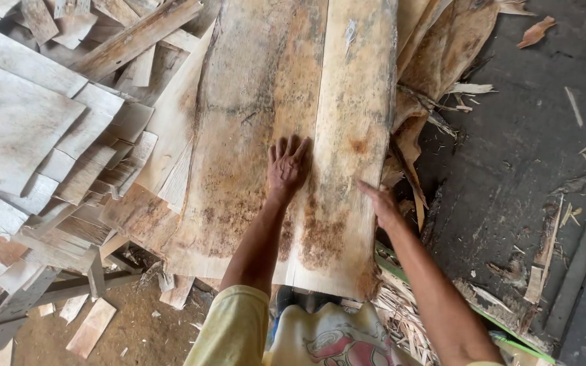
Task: Cutting and sorting thin strips of wood or bark using a large manual blade.
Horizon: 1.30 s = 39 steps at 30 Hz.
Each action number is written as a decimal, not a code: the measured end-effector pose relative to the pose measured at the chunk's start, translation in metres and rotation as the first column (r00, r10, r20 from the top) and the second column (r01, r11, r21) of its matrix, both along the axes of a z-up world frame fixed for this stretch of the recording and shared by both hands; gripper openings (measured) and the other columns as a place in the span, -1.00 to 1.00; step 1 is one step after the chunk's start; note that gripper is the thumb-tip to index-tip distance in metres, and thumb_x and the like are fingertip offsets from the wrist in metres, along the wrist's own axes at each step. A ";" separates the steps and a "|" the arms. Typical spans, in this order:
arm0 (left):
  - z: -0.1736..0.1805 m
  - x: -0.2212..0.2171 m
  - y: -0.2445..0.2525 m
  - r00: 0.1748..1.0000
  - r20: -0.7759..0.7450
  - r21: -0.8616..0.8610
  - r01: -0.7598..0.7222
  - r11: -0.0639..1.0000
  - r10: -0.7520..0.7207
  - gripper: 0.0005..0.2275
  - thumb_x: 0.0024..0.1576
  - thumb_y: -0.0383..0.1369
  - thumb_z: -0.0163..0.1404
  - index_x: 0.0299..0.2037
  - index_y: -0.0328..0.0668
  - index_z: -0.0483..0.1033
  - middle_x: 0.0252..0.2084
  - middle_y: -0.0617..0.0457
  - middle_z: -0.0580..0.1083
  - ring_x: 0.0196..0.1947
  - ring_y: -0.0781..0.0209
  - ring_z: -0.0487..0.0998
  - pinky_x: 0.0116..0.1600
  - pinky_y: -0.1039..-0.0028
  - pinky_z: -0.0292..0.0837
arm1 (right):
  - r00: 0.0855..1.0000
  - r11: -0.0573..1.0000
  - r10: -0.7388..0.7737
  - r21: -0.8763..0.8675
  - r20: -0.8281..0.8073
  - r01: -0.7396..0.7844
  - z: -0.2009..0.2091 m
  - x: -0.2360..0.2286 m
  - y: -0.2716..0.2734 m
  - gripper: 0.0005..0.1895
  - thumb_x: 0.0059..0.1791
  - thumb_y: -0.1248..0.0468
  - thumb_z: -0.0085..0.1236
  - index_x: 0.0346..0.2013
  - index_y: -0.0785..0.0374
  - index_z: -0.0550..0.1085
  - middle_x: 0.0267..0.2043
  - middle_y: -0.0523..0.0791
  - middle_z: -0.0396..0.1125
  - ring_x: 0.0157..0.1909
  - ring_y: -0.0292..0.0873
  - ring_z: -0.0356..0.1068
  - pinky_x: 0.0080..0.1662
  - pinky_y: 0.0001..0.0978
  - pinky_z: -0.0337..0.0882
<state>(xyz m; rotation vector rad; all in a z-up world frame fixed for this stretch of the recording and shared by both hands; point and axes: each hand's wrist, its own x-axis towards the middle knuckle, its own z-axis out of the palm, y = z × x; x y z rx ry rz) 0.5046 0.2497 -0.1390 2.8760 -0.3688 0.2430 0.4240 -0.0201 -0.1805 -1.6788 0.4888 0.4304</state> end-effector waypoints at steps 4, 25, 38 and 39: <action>-0.031 0.006 0.000 0.979 0.206 0.028 -0.012 1.000 0.006 -0.62 0.33 -0.18 -0.29 0.33 0.18 0.39 0.17 0.02 0.37 0.14 0.01 0.30 0.28 0.08 0.20 | 0.987 0.989 -0.117 -0.077 0.111 0.126 -0.089 -0.023 -0.013 -0.38 -0.08 -0.21 0.33 -0.21 0.37 0.65 -0.26 0.19 0.46 -0.02 0.08 0.47 0.37 0.14 0.34; -0.049 0.012 0.001 0.997 -0.028 0.046 -0.065 0.997 0.067 -0.49 0.34 0.03 -0.32 0.45 0.06 0.20 0.52 -0.09 0.08 0.51 -0.22 -0.03 0.50 0.01 -0.43 | 0.917 0.870 -0.398 0.306 -0.030 0.387 -0.022 -0.195 -0.105 0.04 -0.25 0.07 0.42 0.39 0.45 0.17 0.37 0.20 0.25 0.43 0.11 0.20 0.40 0.05 0.15; -0.014 -0.349 -0.072 0.936 0.014 -0.648 0.276 0.710 -0.351 -0.42 0.21 -0.33 0.06 0.40 -0.50 0.21 0.27 -0.63 0.37 0.23 -0.35 0.40 0.02 0.17 0.59 | 0.850 0.850 -0.513 0.068 -0.118 0.522 -0.026 -0.312 -0.044 0.30 -0.24 0.01 0.39 0.54 0.26 -0.25 0.57 0.12 -0.02 0.59 0.06 -0.04 0.50 0.18 -0.32; -0.006 -0.365 -0.071 0.842 -0.421 -0.738 -0.100 0.668 -0.339 -0.32 0.18 -0.27 0.12 0.45 -0.32 0.05 -0.01 -0.45 0.48 -0.08 -0.19 0.45 -0.10 0.24 0.58 | 0.872 0.867 -0.488 0.089 -0.045 0.490 -0.013 -0.317 -0.038 0.24 -0.26 0.00 0.39 0.52 0.28 -0.11 0.54 0.12 0.05 0.53 0.09 0.08 0.49 0.16 -0.20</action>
